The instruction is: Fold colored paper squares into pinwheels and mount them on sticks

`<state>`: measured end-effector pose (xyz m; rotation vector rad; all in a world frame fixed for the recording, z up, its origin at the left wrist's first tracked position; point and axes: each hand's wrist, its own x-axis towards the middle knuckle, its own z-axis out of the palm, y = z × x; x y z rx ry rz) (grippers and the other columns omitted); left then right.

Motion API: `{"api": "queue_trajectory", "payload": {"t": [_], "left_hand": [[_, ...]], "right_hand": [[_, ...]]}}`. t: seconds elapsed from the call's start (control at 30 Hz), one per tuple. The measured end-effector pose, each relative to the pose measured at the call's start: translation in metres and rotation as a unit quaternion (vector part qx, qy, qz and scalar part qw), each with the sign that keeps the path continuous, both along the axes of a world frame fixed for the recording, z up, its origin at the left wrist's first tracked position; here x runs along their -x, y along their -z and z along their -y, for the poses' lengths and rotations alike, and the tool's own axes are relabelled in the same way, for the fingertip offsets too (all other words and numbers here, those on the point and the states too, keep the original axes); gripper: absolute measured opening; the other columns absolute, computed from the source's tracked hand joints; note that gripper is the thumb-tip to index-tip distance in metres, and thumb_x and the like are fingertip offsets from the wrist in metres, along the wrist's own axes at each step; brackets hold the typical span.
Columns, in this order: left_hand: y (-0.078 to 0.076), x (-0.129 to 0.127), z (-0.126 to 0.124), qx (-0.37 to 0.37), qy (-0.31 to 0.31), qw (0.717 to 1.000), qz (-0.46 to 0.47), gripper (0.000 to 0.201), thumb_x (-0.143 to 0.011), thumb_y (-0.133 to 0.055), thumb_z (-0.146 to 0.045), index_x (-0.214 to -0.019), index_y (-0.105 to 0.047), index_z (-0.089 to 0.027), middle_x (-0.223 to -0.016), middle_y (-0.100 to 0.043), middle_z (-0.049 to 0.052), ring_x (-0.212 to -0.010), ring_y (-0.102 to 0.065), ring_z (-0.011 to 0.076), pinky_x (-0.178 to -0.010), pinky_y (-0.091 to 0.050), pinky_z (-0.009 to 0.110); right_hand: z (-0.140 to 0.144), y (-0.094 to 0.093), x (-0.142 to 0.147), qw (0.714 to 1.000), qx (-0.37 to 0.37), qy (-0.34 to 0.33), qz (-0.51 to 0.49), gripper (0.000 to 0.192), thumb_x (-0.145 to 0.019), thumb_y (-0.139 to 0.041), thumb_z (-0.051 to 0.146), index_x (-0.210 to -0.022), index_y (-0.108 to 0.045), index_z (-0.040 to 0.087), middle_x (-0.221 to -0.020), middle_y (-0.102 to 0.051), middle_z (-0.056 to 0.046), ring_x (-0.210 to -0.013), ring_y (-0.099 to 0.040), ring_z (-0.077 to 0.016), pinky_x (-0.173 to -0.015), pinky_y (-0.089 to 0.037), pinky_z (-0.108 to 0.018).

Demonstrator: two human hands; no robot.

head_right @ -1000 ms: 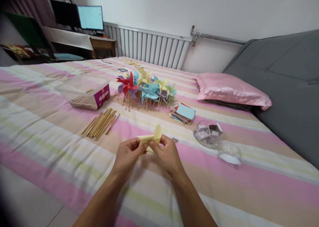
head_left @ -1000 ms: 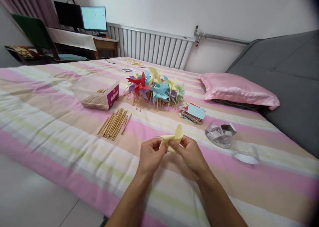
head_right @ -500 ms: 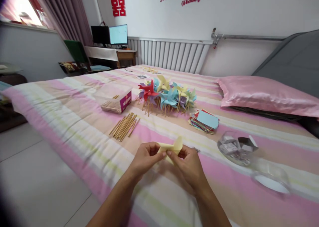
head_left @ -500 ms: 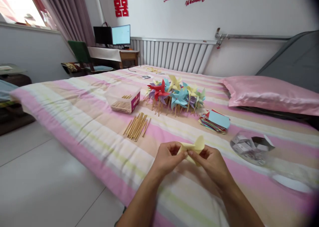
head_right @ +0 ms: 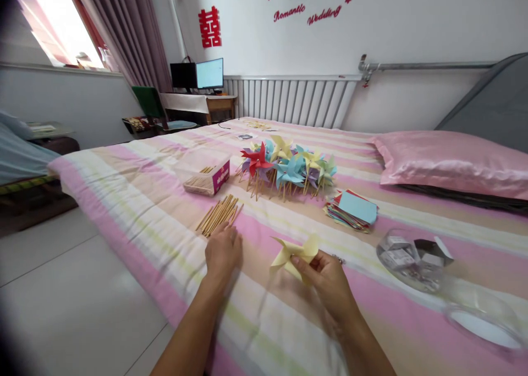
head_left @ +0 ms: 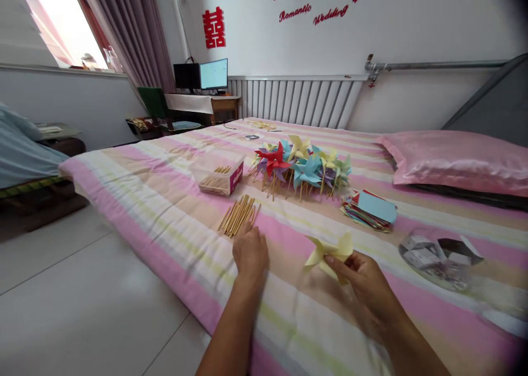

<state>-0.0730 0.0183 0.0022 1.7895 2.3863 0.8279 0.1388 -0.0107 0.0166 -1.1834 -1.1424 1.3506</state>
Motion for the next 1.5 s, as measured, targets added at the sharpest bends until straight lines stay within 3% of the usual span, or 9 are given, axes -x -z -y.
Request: {"api": "queue_trajectory", "payload": {"t": [0.33, 0.8, 1.0, 1.1, 1.2, 1.3, 1.4, 1.5], "left_hand": [[0.008, -0.002, -0.004, 0.056, -0.001, 0.997, -0.052, 0.023, -0.082, -0.049, -0.025, -0.092, -0.067, -0.014, -0.109, -0.063, 0.015, -0.104, -0.056, 0.0255, -0.088, -0.038, 0.033], [-0.009, -0.004, 0.002, 0.089, -0.028, 0.995, -0.030, 0.031, -0.082, -0.051, -0.026, -0.106, -0.065, -0.010, -0.113, -0.065, 0.014, -0.103, -0.059, 0.0269, -0.087, -0.041, 0.033], [-0.012, -0.008, 0.007, 0.005, -0.001, 1.000, 0.031, 0.031, -0.082, -0.054, -0.024, -0.109, -0.066, -0.014, -0.120, -0.064, 0.012, -0.112, -0.057, 0.0214, -0.094, -0.039, 0.030], [-0.018, -0.014, 0.011, -0.020, 0.064, 0.994, 0.084, 0.026, -0.082, -0.055, -0.030, -0.098, -0.072, -0.019, -0.105, -0.071, 0.008, -0.097, -0.064, 0.0199, -0.087, -0.043, 0.029], [-0.022, -0.017, 0.013, 0.067, 0.148, 0.982, 0.099, 0.024, -0.078, -0.058, -0.037, -0.081, -0.076, -0.022, -0.083, -0.074, 0.007, -0.078, -0.066, 0.0210, -0.070, -0.044, 0.029], [-0.023, -0.017, 0.011, 0.141, 0.149, 0.978, 0.043, 0.022, -0.072, -0.062, -0.040, -0.069, -0.074, -0.022, -0.071, -0.072, 0.007, -0.069, -0.064, 0.0207, -0.060, -0.039, 0.028], [-0.021, -0.017, 0.009, 0.090, 0.098, 0.991, -0.018, 0.032, -0.071, -0.061, -0.048, -0.060, -0.067, -0.019, -0.071, -0.067, 0.007, -0.070, -0.061, 0.0212, -0.061, -0.038, 0.029], [-0.017, -0.022, 0.007, 0.021, 0.123, 0.992, -0.019, 0.031, -0.072, -0.062, -0.047, -0.063, -0.064, -0.017, -0.075, -0.064, 0.006, -0.075, -0.059, 0.0206, -0.066, -0.040, 0.030]], "right_hand": [[-0.003, 0.005, -0.002, 1.000, 0.013, 0.003, -0.002, 0.035, -0.062, -0.078, 0.041, -0.085, -0.073, 0.014, -0.084, -0.072, -0.009, -0.074, -0.062, -0.0226, -0.065, -0.045, -0.032], [-0.004, 0.006, -0.002, 1.000, 0.027, -0.014, 0.000, 0.041, -0.063, -0.077, 0.043, -0.091, -0.072, 0.014, -0.087, -0.071, -0.009, -0.081, -0.061, -0.0234, -0.069, -0.044, -0.031], [-0.007, 0.006, -0.009, 1.000, 0.025, -0.006, -0.010, 0.041, -0.061, -0.078, 0.042, -0.090, -0.072, 0.013, -0.086, -0.072, -0.009, -0.078, -0.062, -0.0228, -0.067, -0.045, -0.031], [-0.010, 0.000, -0.019, 0.998, 0.025, 0.026, -0.046, 0.036, -0.058, -0.081, 0.038, -0.085, -0.073, 0.016, -0.082, -0.072, -0.006, -0.074, -0.062, -0.0192, -0.065, -0.046, -0.027], [-0.014, -0.007, -0.032, 0.995, 0.019, 0.060, -0.081, 0.032, -0.056, -0.083, 0.035, -0.081, -0.073, 0.018, -0.080, -0.072, -0.004, -0.071, -0.062, -0.0166, -0.063, -0.046, -0.024], [-0.019, -0.008, -0.044, 0.990, 0.019, 0.049, -0.133, 0.028, -0.057, -0.082, 0.032, -0.080, -0.072, 0.020, -0.085, -0.072, -0.003, -0.075, -0.063, -0.0153, -0.066, -0.048, -0.023], [-0.024, -0.005, -0.052, 0.983, 0.024, 0.033, -0.178, 0.020, -0.061, -0.080, 0.027, -0.078, -0.072, 0.021, -0.084, -0.072, -0.002, -0.076, -0.063, -0.0131, -0.068, -0.050, -0.020], [-0.026, -0.003, -0.055, 0.977, 0.024, 0.028, -0.210, 0.019, -0.062, -0.079, 0.022, -0.079, -0.071, 0.022, -0.085, -0.071, 0.000, -0.077, -0.063, -0.0106, -0.070, -0.050, -0.018]]}}
